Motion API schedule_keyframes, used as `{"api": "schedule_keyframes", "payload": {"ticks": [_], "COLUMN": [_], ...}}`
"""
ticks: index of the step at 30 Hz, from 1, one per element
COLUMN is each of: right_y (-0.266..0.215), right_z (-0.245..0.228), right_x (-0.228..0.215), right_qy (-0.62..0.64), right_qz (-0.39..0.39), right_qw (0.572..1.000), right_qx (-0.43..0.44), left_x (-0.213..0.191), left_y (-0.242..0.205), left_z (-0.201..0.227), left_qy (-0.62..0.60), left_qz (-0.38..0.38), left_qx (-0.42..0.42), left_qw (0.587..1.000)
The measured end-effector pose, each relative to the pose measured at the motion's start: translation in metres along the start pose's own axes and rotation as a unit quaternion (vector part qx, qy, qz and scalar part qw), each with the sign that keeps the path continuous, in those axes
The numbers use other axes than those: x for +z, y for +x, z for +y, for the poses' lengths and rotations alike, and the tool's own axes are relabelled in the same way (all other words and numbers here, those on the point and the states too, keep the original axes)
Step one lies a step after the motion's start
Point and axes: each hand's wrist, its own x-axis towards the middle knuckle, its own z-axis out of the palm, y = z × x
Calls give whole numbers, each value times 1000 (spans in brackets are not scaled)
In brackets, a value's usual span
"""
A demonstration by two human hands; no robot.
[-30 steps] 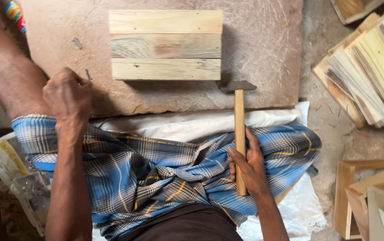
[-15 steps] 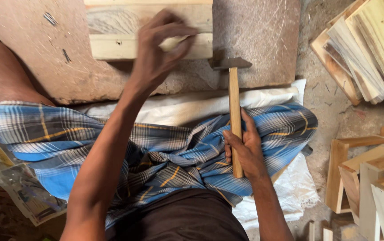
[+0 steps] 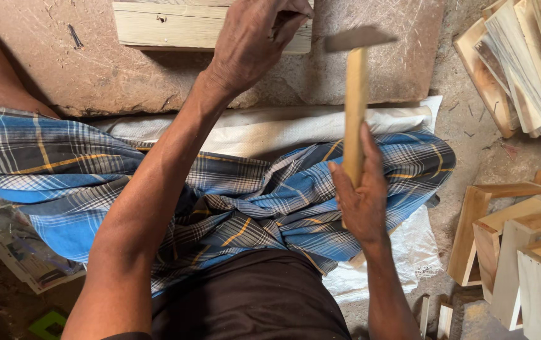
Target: The person assembles a small wooden box by nailing a wooden panel onto a rectangular frame using a hammer and nails. The person sits on the floor and repeatedly hammers nails into the wood to secure the panel.
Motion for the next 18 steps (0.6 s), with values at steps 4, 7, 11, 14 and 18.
{"api": "schedule_keyframes", "payload": {"ticks": [4, 7, 11, 14, 18], "right_y": [3, 12, 24, 27, 15], "right_z": [-2, -3, -7, -17, -18], "right_x": [-9, -11, -16, -22, -24], "right_qy": [-240, -248, -261, -245, -258], "right_qz": [56, 48, -19, -15, 51], "right_qw": [936, 937, 950, 953, 937], "right_qx": [-250, -241, -170, -179, -232], "left_x": [-2, -4, -3, -9, -13], "left_y": [1, -1, 4, 10, 12], "left_z": [3, 5, 9, 10, 8], "left_qy": [21, 11, -8, -23, -88], "left_qz": [-11, -14, -16, -19, -36], "left_qx": [-25, -20, -13, -3, -35], "left_qw": [999, 1000, 1000, 1000, 995]}}
